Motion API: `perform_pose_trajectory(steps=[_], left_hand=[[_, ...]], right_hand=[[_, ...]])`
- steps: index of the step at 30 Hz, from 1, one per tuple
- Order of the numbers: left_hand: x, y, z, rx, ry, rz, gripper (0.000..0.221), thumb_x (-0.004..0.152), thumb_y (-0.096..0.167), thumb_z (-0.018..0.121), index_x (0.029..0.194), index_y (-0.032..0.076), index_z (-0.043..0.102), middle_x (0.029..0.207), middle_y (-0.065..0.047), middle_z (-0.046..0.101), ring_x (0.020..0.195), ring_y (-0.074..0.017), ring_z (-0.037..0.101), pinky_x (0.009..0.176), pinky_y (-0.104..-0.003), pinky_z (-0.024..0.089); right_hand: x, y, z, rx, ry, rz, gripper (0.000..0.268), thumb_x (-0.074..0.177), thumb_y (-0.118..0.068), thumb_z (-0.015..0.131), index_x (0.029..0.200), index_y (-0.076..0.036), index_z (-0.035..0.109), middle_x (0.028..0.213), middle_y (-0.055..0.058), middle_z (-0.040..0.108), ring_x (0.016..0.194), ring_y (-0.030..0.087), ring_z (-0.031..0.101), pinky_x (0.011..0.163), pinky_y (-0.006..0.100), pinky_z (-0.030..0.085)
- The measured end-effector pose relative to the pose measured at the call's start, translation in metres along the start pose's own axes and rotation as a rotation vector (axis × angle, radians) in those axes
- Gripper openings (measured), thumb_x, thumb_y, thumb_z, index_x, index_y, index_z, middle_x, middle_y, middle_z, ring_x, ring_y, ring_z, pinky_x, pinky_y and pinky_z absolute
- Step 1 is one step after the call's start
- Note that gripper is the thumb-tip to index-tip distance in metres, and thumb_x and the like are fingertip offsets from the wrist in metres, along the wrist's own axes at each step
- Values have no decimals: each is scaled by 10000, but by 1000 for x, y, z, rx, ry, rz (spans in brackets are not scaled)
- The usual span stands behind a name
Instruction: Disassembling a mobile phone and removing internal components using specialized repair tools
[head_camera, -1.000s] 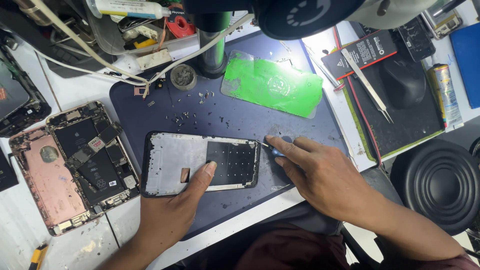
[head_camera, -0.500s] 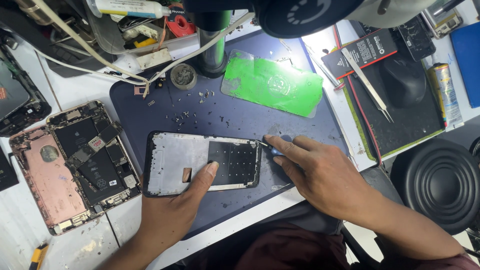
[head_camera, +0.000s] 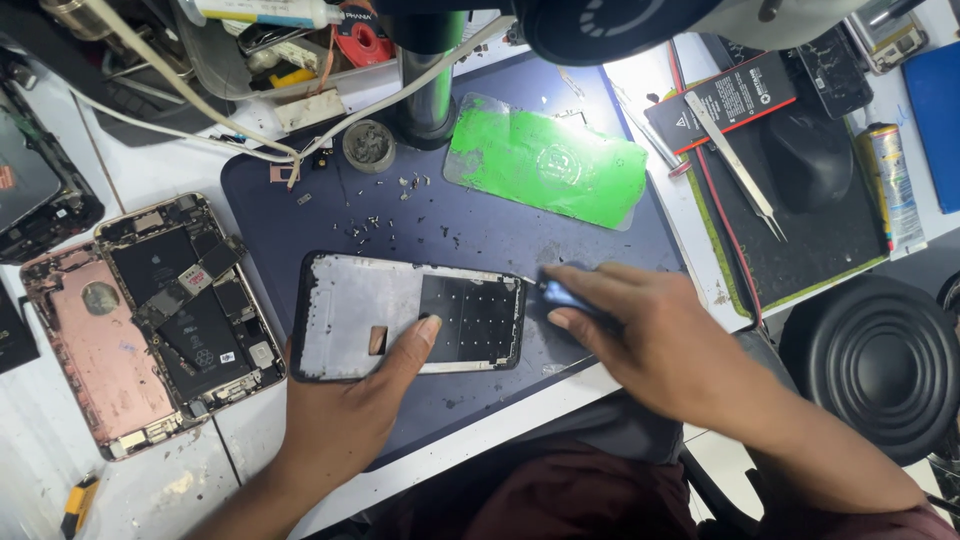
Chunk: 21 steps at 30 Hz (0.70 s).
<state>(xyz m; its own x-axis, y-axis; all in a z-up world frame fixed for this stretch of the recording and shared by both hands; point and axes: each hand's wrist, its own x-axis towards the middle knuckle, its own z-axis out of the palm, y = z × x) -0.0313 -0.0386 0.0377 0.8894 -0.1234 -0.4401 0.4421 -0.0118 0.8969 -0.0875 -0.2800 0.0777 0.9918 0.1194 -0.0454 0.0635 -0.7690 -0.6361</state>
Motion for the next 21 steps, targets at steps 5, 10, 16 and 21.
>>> perform_pose_trajectory(steps=[5, 10, 16, 21], left_hand=[[-5, -5, 1, 31, 5, 133, 120, 792, 66, 850, 808, 65, 731, 685, 18, 693, 678, -60, 668, 597, -297, 665], [-13, 19, -1, 138, 245, -171, 445, 635, 101, 982, 809, 56, 575, 630, -20, 688, 570, -106, 665, 523, -316, 637], [-23, 36, -22, 350, 74, -166, 243, 746, 207, 816, 901, 20, 822, 798, -103, 835, 710, -217, 799, 643, -361, 662], [-29, 4, -52, 904, 77, 482, 436, 755, 515, 760, 962, 133, 803, 964, -95, 805, 1047, -354, 725, 855, -465, 542]], right_hand=[[-12, 1, -40, -102, 110, 68, 332, 993, -257, 578, 1244, -66, 682, 878, 43, 708, 671, 195, 633, 653, 330, 471], [-29, 32, -51, -233, 267, 47, 370, 1083, -256, 441, 1316, -42, 634, 833, 38, 633, 562, 179, 508, 599, 313, 404], [-30, 96, -61, -471, 359, 281, 265, 1143, -307, 491, 1106, -77, 617, 761, 85, 596, 656, 318, 561, 640, 448, 412], [-29, 158, -69, -769, 444, 349, 318, 1177, -326, 657, 1170, -10, 625, 1000, 206, 685, 884, 464, 637, 701, 559, 436]])
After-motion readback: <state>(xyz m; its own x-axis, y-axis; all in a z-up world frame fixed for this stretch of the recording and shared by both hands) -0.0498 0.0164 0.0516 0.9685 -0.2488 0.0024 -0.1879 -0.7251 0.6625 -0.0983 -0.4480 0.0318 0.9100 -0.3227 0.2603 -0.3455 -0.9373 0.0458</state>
